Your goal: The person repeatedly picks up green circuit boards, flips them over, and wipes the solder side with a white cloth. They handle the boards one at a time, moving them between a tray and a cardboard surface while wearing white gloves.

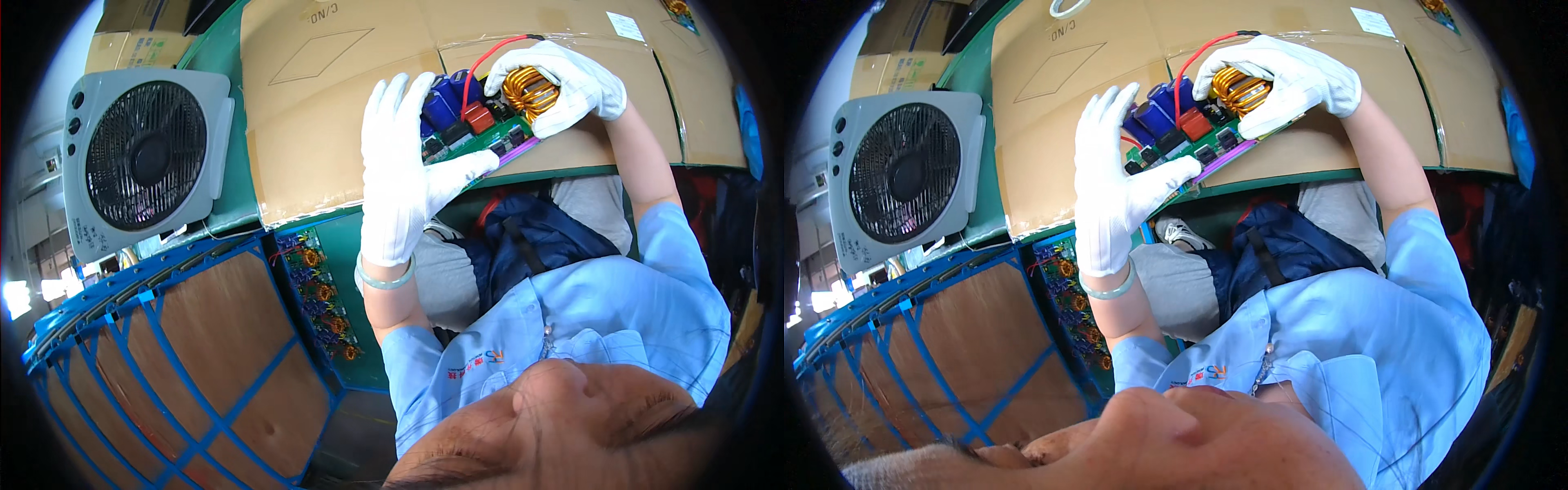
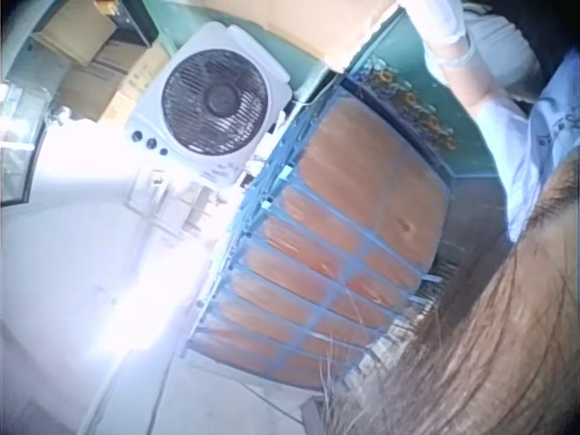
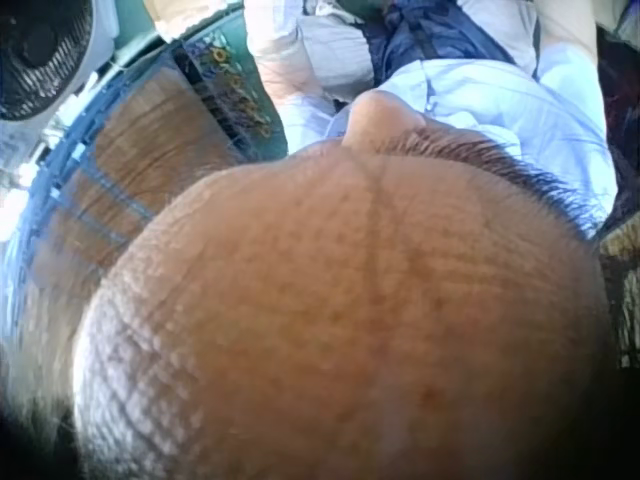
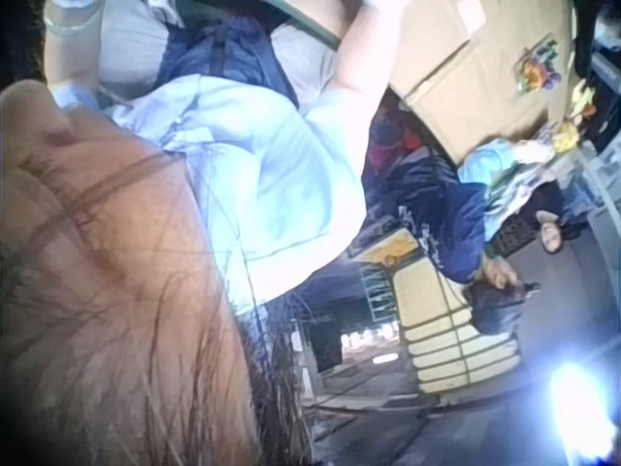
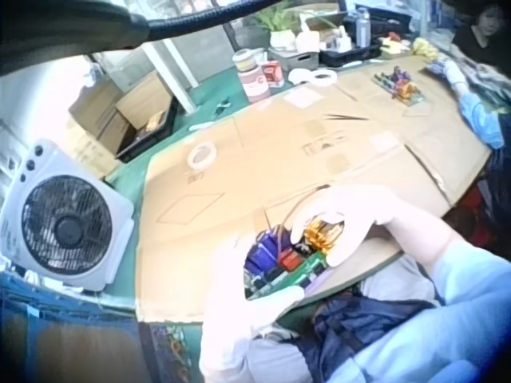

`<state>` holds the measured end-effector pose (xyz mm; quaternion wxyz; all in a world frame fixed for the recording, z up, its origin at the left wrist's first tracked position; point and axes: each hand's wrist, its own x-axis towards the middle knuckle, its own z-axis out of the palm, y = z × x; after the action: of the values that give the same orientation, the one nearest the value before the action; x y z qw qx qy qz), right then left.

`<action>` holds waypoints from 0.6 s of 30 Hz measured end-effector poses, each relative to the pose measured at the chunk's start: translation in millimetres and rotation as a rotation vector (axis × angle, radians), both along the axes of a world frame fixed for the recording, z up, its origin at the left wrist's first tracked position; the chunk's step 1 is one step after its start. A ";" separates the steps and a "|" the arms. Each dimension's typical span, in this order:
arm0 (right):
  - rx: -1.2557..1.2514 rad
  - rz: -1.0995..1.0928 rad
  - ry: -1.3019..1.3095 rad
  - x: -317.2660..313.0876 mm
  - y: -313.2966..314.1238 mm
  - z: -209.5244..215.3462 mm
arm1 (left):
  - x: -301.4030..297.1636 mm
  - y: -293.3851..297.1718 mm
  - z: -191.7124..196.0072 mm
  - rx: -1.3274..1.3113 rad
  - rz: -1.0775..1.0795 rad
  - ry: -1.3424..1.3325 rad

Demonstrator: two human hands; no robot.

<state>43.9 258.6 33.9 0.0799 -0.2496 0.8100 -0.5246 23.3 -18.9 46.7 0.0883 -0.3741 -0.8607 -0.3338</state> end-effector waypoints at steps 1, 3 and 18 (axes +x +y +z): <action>0.004 -0.002 0.002 0.2 -0.1 0.8 | 2.1 1.9 3.0 -0.001 0.002 0.014; 0.026 -0.004 0.020 0.1 -0.7 2.1 | 6.2 8.2 7.0 0.002 0.007 0.042; -0.038 0.005 0.031 0.3 0.8 -4.3 | 8.7 17.8 0.4 -0.081 0.019 0.019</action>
<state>44.2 259.4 29.6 0.0639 -0.2613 0.8005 -0.5356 31.9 -1.1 47.1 0.0845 -0.3724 -0.8762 -0.2941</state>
